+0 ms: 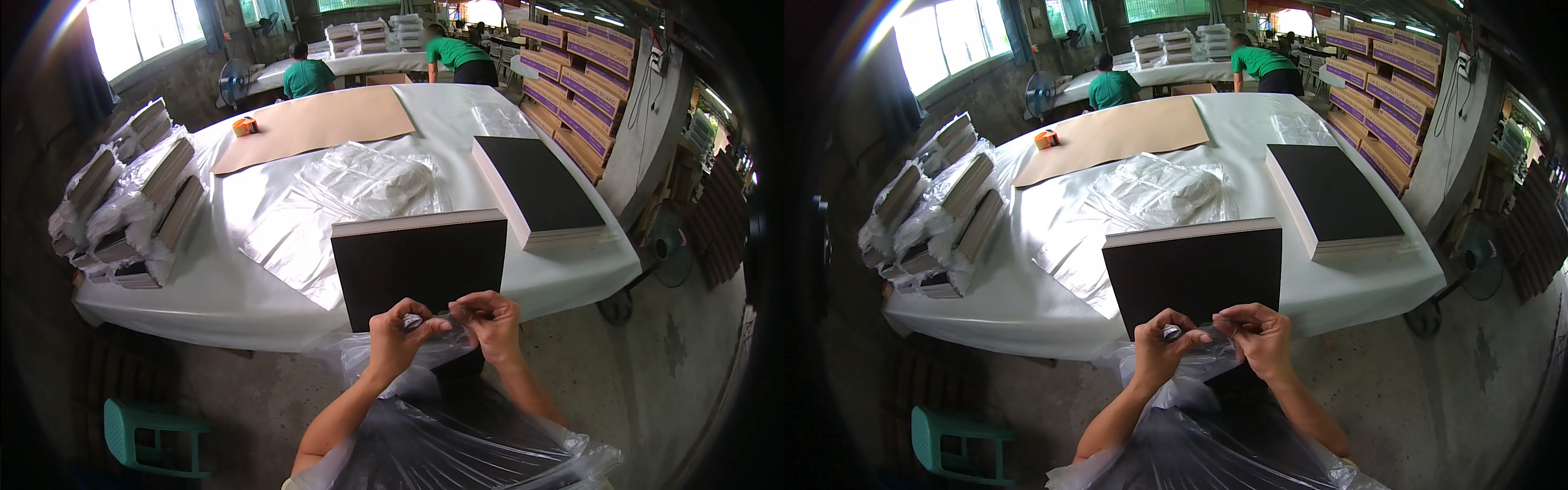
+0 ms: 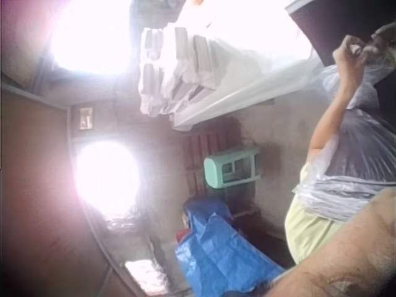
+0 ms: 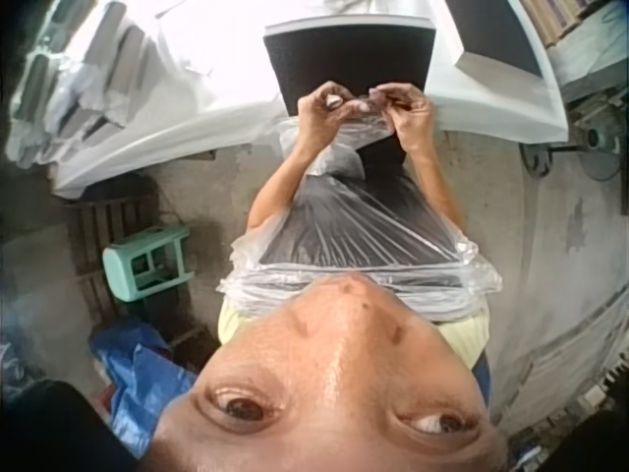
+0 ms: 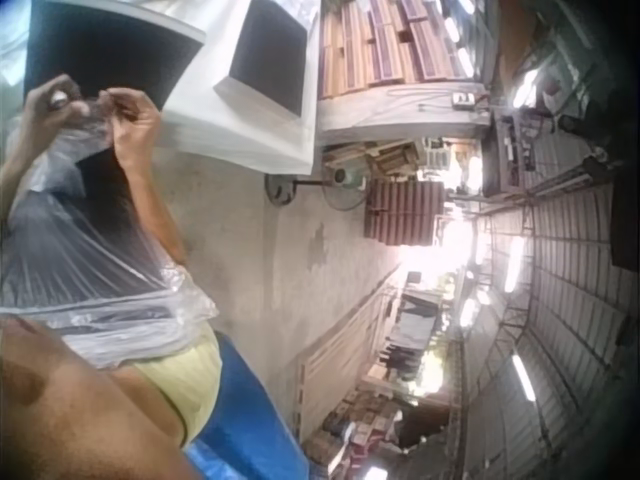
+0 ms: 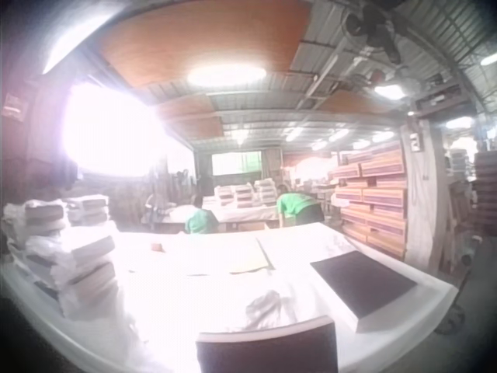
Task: The person wraps black panels with white sheets by hand and places them into plastic bags.
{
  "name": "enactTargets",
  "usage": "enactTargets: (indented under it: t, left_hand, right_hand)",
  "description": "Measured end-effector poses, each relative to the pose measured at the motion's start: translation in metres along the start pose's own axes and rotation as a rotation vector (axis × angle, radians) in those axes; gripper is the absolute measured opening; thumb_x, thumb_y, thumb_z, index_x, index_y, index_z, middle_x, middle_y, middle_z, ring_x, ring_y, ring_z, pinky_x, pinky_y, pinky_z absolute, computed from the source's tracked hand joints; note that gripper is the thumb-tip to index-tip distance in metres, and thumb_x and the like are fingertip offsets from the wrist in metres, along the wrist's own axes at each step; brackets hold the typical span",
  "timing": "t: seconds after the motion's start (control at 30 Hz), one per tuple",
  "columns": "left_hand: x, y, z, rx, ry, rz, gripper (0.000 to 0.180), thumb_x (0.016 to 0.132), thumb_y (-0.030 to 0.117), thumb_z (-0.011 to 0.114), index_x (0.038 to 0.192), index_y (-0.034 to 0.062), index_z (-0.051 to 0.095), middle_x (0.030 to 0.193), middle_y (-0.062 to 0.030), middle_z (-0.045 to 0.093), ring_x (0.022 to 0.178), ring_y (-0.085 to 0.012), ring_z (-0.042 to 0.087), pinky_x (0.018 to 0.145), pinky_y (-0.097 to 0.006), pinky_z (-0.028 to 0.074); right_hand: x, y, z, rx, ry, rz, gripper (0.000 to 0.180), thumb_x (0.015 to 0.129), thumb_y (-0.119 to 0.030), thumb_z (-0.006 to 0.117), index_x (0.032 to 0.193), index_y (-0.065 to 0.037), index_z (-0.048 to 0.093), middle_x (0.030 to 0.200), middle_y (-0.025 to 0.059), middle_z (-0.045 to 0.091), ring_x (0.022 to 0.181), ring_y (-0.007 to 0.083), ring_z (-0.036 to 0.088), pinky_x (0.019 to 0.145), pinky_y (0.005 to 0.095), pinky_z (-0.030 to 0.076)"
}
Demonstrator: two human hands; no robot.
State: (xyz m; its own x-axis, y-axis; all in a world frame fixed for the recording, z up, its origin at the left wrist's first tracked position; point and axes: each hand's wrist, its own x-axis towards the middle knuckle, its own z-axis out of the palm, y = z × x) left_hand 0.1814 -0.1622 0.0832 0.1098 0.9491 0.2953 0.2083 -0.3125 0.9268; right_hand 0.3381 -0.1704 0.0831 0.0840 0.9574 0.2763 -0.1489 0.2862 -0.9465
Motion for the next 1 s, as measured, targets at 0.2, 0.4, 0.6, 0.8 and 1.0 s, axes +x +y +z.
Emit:
enactTargets:
  t: [0.2, 0.4, 0.6, 0.8, 1.0]
  left_hand:
    - [-0.003, -0.005, 0.007, -0.095, 0.014, 0.085, 0.015, 0.070, 0.011, 0.071, 0.080, 0.0019, 0.064, 0.067, -0.0044, 0.063, 0.059, -0.0060, 0.056, 0.054, -0.020, 0.043]
    - [-0.006, -0.005, 0.005, 0.000, -0.008, 0.112, 0.009, 0.076, 0.010, 0.066, 0.074, 0.0008, 0.064, 0.072, -0.0020, 0.060, 0.062, -0.0063, 0.052, 0.057, -0.022, 0.041]
    - [-0.004, -0.012, 0.015, -0.328, 0.067, 0.092, 0.023, 0.084, 0.019, 0.057, 0.071, 0.0007, 0.057, 0.065, 0.0005, 0.053, 0.059, -0.0069, 0.048, 0.054, -0.021, 0.039]
    - [-0.011, -0.014, 0.013, -0.733, -0.178, -0.335, 0.034, 0.087, 0.037, 0.049, 0.066, 0.0100, 0.049, 0.055, 0.0057, 0.044, 0.047, -0.0016, 0.036, 0.042, -0.018, 0.027]
    - [-0.012, 0.002, -0.011, -0.623, -0.540, -0.429, 0.049, 0.055, 0.016, 0.081, 0.094, 0.0038, 0.054, 0.070, 0.0003, 0.060, 0.051, -0.0016, 0.047, 0.043, -0.015, 0.033]
  right_hand:
    - [-0.003, 0.003, -0.003, 0.027, 0.034, 0.073, 0.009, 0.074, -0.003, 0.066, 0.083, 0.000, 0.064, 0.069, 0.0037, 0.062, 0.047, 0.0020, 0.047, 0.042, 0.0158, 0.035]
    - [-0.005, 0.005, 0.001, 0.080, -0.061, 0.035, 0.009, 0.081, -0.010, 0.061, 0.083, -0.001, 0.060, 0.066, -0.0011, 0.056, 0.059, 0.0018, 0.047, 0.053, 0.0163, 0.036]
    - [-0.007, 0.004, 0.002, -0.133, -0.171, 0.017, 0.014, 0.085, -0.016, 0.056, 0.083, -0.003, 0.053, 0.064, -0.0039, 0.050, 0.060, 0.0020, 0.044, 0.057, 0.0167, 0.037]
    - [-0.008, 0.014, 0.002, -0.163, -0.076, -0.095, 0.015, 0.088, -0.017, 0.051, 0.082, -0.004, 0.047, 0.068, -0.0019, 0.050, 0.064, 0.0028, 0.045, 0.058, 0.0176, 0.038]
    - [-0.009, 0.011, -0.007, 0.114, -0.072, 0.055, 0.012, 0.089, -0.016, 0.048, 0.085, -0.005, 0.043, 0.064, -0.0023, 0.043, 0.060, 0.0029, 0.043, 0.057, 0.0179, 0.037]
